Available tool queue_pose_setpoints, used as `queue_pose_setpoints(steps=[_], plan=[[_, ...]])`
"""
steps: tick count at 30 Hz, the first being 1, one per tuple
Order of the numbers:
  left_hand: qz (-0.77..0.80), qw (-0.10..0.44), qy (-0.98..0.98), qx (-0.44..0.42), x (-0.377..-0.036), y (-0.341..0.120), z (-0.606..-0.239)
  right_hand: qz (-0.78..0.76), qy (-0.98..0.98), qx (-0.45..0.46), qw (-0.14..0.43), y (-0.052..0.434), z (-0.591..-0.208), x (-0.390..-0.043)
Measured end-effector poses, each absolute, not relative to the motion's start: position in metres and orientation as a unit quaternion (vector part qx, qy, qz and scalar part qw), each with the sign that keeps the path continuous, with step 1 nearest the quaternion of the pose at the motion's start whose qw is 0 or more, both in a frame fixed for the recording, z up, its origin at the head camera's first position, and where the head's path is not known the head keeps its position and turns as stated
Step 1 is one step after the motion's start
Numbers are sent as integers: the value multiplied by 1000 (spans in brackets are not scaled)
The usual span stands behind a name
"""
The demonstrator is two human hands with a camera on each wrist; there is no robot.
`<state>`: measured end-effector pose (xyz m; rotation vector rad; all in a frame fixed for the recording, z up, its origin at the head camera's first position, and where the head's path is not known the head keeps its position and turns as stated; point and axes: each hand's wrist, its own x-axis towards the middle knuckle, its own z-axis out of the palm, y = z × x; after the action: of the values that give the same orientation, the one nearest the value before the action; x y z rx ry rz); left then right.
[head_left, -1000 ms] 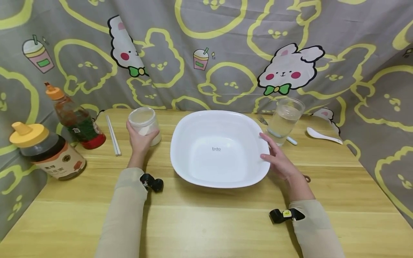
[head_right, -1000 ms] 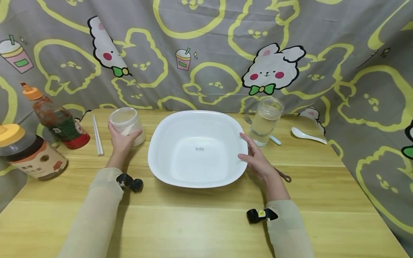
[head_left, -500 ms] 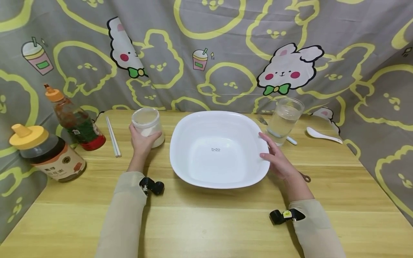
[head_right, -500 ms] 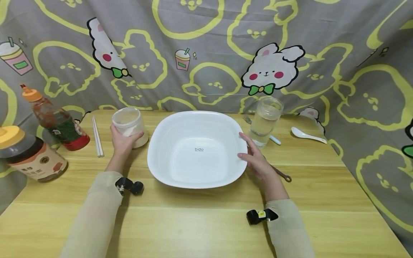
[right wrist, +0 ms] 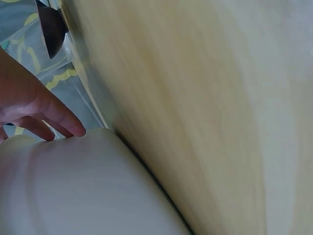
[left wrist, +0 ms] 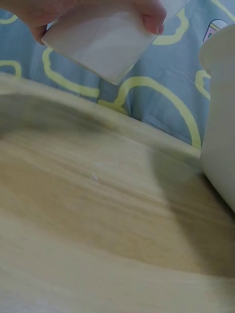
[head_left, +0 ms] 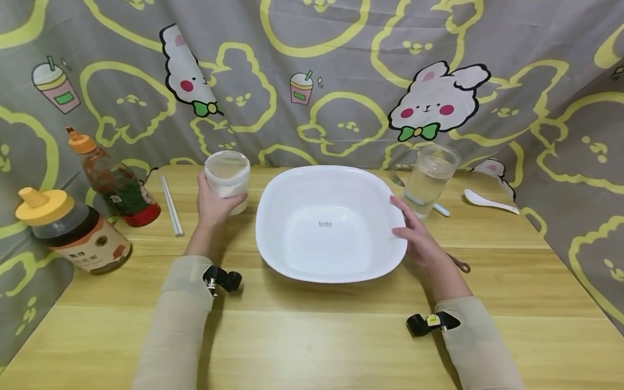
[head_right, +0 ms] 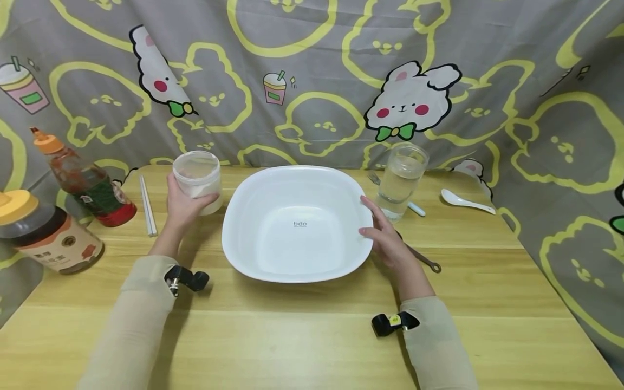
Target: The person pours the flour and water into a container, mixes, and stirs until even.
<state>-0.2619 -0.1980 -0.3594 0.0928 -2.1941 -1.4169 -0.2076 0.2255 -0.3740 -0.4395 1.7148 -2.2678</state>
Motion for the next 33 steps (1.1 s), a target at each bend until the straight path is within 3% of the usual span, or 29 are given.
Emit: queue_pose_setpoints(steps=[33], plan=[[-310, 257, -905, -138, -252, -169, -294, -790, 581, -146, 133, 224, -375, -208]])
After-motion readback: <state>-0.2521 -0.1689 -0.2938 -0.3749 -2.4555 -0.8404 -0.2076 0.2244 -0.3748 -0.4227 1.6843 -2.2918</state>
